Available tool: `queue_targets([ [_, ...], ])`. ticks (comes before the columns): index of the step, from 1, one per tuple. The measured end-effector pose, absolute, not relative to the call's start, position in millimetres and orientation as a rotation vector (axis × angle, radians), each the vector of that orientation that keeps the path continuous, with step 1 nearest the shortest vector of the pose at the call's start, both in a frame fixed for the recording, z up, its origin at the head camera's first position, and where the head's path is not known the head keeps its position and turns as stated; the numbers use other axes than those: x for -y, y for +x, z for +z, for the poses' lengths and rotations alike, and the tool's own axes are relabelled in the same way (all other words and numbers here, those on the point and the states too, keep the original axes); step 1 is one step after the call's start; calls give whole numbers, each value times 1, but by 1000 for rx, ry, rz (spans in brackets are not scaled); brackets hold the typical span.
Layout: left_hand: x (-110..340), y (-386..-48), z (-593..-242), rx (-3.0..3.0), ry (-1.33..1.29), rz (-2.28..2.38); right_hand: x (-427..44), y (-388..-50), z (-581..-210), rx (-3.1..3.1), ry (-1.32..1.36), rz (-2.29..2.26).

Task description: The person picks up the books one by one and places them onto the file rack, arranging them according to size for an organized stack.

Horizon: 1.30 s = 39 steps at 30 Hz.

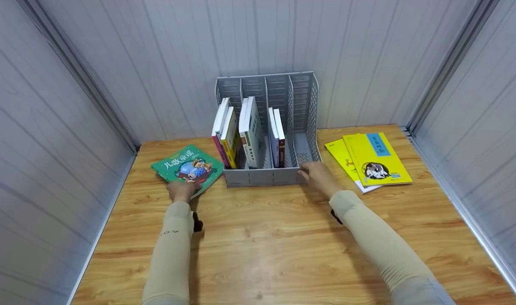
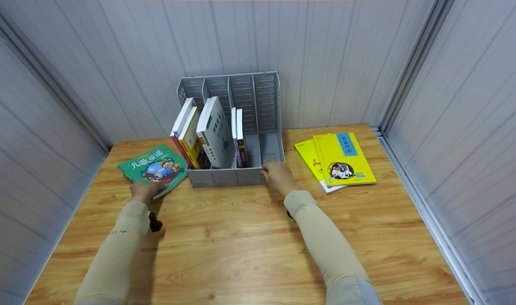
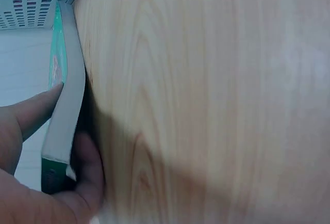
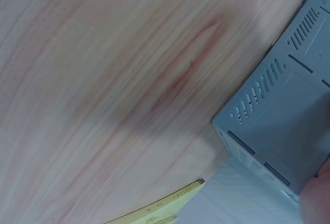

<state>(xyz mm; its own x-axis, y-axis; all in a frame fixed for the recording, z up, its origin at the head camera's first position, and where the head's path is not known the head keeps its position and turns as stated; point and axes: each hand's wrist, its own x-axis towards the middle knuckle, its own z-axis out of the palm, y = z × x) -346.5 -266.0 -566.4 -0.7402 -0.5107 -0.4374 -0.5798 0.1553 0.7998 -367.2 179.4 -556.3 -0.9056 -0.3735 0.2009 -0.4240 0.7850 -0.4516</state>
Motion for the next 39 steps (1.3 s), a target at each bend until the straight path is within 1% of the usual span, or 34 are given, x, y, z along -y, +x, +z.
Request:
queue_targets([
  [12, 275, -348, -571, -2276, -1091, 1966, -180, -367, -556, 2874, 632, 788],
  [24, 265, -337, -566, -2213, -816, 2395, -182, -366, -553, 2905, 651, 775],
  [28, 259, -335, -559, -2252, -763, 2422, -184, -365, -548, 2935, 635, 788],
  [34, 255, -332, -549, -2471, -702, 2318, -187, -364, -538, 2925, 638, 831],
  [39, 254, -325, -539, -2651, -569, 2220, -186, -360, -527, 2865, 639, 920],
])
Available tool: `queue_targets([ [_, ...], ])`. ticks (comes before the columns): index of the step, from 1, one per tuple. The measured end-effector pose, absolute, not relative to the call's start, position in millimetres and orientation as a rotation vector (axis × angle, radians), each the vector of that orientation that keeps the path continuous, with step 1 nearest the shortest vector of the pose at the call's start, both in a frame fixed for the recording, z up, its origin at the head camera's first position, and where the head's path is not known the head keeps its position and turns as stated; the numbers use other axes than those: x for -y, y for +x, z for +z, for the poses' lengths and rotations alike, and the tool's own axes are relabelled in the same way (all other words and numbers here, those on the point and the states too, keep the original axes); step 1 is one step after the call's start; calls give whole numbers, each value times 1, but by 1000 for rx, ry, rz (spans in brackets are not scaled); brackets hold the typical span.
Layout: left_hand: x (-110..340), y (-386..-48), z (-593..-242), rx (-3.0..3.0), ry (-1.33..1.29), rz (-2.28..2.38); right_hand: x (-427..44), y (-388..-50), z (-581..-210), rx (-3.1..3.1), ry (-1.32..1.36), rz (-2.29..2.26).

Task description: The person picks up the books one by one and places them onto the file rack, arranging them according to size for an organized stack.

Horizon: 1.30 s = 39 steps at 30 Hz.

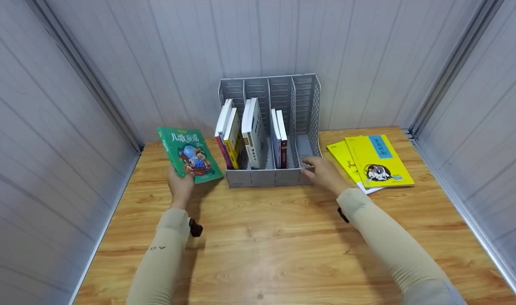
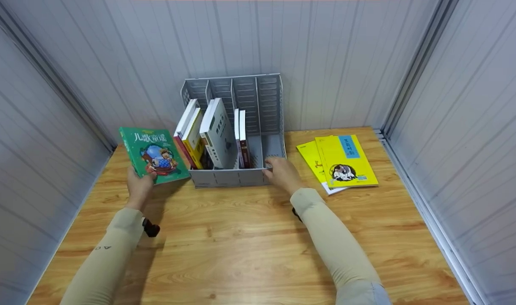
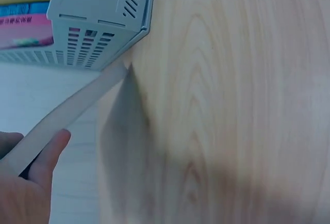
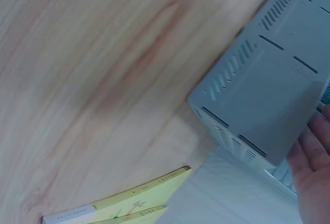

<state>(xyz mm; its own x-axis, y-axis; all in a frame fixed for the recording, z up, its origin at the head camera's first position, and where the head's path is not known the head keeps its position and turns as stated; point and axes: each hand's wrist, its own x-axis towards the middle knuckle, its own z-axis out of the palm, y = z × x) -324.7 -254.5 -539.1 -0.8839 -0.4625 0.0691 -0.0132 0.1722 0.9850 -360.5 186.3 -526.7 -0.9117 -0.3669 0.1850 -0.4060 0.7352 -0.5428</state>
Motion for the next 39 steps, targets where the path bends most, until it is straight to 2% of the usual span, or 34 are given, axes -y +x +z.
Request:
queue_targets([
  [22, 227, -307, -481, 2221, 53, -1011, -173, -327, -474, 2502, 639, 1393],
  [39, 192, -298, -441, 1875, -513, -378, -146, -292, -426, 2315, 751, 1719],
])
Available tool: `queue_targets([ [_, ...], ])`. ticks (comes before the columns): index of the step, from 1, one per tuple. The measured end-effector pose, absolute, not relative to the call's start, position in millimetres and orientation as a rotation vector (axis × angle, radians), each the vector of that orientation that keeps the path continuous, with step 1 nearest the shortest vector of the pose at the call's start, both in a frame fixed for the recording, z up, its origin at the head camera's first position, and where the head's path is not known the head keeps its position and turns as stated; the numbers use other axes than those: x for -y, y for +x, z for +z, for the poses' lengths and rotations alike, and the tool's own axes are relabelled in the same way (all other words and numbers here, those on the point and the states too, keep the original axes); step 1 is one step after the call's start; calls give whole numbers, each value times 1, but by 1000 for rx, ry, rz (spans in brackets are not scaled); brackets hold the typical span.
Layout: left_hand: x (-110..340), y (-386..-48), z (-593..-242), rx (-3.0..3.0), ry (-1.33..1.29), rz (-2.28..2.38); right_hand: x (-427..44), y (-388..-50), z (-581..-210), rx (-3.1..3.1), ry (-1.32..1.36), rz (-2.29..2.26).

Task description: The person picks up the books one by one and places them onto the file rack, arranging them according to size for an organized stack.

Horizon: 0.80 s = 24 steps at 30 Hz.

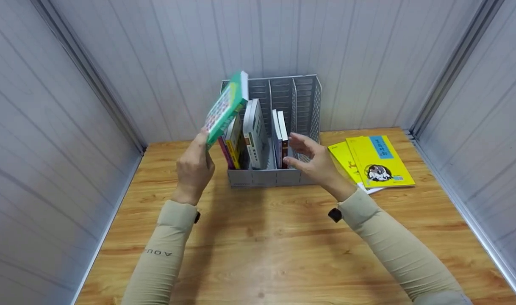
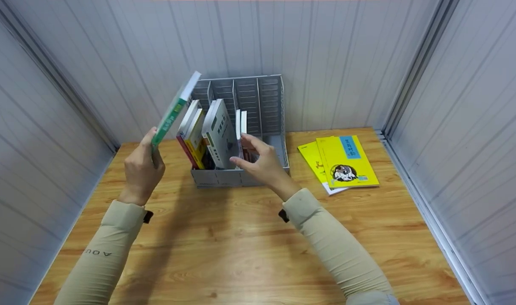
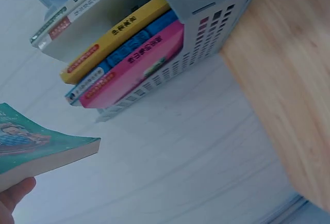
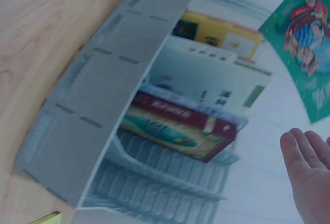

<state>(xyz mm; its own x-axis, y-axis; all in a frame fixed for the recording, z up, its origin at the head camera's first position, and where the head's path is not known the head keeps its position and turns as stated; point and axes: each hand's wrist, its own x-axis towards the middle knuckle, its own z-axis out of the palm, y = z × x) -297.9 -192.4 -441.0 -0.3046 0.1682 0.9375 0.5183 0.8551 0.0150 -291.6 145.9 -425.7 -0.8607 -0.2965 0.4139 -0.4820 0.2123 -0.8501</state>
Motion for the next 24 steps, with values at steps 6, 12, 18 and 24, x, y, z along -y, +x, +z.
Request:
queue_targets([
  [6, 173, -295, -434, 1785, -620, -243, -132, -276, -414, 2217, 842, 1859],
  [12, 151, -291, -426, 1716, -695, -148, -123, -267, -410, 2107, 877, 2000],
  [18, 133, -287, -420, 1701, -776, -25, -117, -260, -411, 1922, 914, 2191],
  [24, 120, -284, -420, 1717, -825, 83, -113, -251, -408, 1825, 944, 2245],
])
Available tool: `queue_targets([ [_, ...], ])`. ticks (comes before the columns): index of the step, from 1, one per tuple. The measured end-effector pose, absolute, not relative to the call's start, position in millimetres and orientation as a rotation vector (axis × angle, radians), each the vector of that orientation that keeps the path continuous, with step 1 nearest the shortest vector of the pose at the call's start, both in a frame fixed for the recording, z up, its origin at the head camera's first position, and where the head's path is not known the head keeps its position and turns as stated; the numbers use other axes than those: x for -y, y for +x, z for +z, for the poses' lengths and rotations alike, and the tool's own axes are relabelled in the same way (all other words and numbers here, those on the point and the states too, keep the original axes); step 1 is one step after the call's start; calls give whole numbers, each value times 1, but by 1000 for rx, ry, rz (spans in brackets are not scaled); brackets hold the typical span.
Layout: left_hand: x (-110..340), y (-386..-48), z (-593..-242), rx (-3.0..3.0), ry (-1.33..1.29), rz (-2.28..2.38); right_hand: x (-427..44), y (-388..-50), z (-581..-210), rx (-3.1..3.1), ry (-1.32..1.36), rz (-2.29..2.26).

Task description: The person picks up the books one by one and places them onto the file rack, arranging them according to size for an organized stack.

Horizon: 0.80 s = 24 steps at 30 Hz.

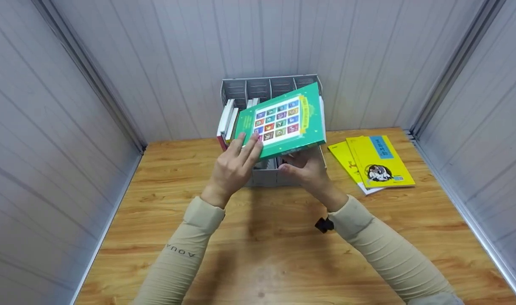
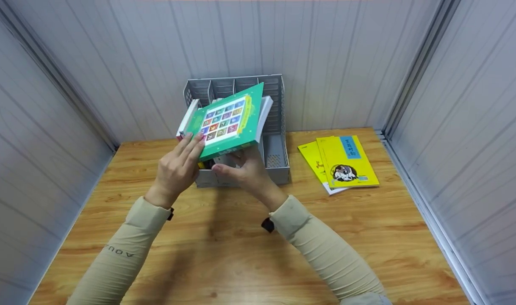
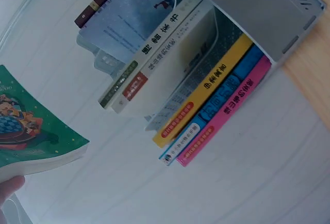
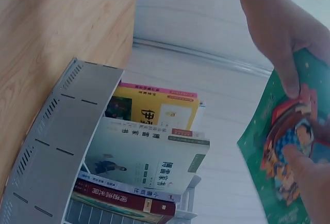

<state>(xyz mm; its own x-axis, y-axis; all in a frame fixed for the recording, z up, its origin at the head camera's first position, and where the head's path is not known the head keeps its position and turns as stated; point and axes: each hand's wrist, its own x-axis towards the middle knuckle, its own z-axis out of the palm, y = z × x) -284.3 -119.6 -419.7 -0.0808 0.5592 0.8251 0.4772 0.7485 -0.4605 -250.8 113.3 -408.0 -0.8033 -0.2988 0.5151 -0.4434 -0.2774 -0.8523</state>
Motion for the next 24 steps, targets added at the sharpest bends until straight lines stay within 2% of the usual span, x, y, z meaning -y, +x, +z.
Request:
queue_targets([
  [10, 106, -285, -421, 1654, -857, 205, -105, -239, -402, 1455, 747, 2492],
  [18, 95, -291, -422, 1605, -911, 203, -102, -232, -391, 1352, 404, 2541],
  [24, 90, -290, -421, 1666, -927, 181, -109, -235, -389, 1299, 243, 2578],
])
